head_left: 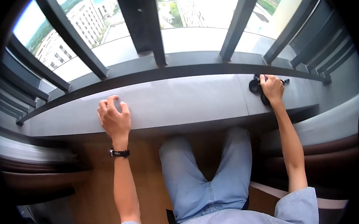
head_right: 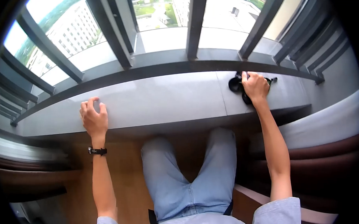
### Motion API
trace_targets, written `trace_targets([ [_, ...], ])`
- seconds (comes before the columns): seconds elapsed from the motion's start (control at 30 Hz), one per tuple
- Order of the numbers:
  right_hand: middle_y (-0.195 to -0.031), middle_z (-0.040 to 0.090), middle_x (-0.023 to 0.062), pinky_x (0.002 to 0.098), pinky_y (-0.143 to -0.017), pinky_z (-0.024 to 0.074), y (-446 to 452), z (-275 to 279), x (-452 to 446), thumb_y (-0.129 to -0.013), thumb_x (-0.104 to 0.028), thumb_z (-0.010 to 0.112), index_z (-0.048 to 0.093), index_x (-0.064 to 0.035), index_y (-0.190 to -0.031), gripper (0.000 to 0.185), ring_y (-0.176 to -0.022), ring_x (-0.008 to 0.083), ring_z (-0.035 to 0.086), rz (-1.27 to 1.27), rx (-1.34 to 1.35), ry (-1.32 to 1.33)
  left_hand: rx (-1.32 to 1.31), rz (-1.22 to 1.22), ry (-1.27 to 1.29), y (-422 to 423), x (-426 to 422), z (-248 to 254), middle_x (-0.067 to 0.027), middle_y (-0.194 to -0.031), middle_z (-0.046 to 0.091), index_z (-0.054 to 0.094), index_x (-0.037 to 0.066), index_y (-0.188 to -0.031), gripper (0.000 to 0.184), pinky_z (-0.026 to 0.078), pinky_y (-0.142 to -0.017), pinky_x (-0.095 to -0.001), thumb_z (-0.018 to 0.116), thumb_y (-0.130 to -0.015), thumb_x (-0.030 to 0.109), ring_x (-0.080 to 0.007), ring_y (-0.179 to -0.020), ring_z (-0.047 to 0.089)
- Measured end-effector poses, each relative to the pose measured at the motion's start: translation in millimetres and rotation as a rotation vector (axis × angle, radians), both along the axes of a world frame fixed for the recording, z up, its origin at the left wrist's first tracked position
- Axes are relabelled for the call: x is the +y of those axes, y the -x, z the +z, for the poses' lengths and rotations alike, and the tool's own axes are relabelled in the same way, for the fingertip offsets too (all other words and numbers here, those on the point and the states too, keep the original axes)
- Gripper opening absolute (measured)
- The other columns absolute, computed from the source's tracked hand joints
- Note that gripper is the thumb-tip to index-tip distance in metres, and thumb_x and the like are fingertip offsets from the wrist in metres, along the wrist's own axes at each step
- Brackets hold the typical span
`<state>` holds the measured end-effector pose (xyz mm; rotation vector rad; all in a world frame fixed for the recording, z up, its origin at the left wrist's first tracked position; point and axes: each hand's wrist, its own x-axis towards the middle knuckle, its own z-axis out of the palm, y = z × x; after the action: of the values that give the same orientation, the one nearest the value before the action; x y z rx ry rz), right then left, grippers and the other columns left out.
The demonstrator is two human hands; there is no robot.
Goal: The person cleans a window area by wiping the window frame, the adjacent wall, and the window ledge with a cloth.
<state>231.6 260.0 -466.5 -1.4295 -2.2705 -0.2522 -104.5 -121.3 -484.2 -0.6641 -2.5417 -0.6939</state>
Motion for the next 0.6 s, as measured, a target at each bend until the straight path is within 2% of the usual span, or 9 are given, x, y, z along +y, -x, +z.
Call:
trace_targets([
  [0.2, -0.081, 0.07, 0.0227, 0.0509, -0.073, 0.0546, -1.4, -1.5, -0.7, -0.093, -0.042, 0.057, 0.074, -0.0086, -0.084, 0.038, -0.08, 0.0446, 0.068, 0.05, 0.037, -0.02, 0.003, 0.006, 0.009, 5.3, -2.9, -5.5, -0.0075, -0.11, 0.06, 0.068, 0.013, -0.109, 0.024, 0.048, -0.095, -0.0435, 0.064, -0.086, 0.019, -0.0308, -0.109, 0.058],
  [0.6, -0.078, 0.07, 0.0213, 0.0501, -0.071, 0.0552, -4.7, -3.7, -1.4, -0.094, -0.041, 0.057, 0.074, -0.0078, -0.084, 0.039, -0.077, 0.0431, 0.069, 0.075, 0.006, -0.027, -0.044, 0.009, 0.046, 1.9, -2.1, -0.2, -0.0073, -0.11, 0.06, 0.068, 0.013, -0.109, 0.022, 0.049, -0.092, -0.0437, 0.061, -0.088, 0.017, -0.0306, -0.11, 0.058],
])
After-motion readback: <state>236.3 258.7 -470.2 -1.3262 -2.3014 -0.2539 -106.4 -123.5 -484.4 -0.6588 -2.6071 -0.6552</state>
